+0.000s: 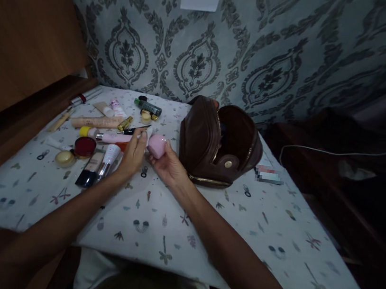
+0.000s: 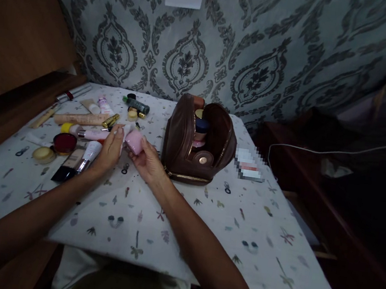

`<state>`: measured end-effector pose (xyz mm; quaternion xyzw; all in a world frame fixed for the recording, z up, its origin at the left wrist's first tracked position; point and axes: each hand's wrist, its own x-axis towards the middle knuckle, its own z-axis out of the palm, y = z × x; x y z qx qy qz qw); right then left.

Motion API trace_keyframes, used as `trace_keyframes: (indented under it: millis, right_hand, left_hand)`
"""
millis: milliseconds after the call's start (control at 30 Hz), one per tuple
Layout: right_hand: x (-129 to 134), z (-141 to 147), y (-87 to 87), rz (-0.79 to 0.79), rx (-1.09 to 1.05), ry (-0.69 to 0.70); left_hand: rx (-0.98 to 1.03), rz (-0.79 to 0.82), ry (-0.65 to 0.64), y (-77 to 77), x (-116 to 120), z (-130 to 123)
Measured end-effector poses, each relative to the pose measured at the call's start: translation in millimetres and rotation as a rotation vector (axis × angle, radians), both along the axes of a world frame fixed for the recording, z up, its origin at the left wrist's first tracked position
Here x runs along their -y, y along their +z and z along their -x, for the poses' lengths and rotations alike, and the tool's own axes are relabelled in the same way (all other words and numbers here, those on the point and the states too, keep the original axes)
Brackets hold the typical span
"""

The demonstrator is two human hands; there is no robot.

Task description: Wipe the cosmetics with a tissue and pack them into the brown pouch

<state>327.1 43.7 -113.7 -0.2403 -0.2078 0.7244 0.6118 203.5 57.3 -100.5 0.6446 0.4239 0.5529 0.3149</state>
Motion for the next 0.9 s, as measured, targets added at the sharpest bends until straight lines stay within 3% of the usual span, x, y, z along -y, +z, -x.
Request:
trace_keyframes:
  millis: [300, 467, 667, 900]
  right_hand:
    - [5, -1, 0.6, -0.04, 0.049, 0.089]
    - [3, -1, 3.4, 0.022, -0.055, 0.066]
    - [2, 2, 0.6, -0.016, -0.008, 0.006]
    - [1, 3, -2.6, -0.038, 0.017, -0.021]
  left_hand:
    - [0.05, 0.107, 0.146, -5.4, -13, 4]
    - [0.0, 0.004, 0.083, 2.2, -3, 3]
    - [-0.084, -0.154, -0.027, 8.7, 1, 1]
    - [-0.16, -0.203, -0.023, 10.3, 0, 4]
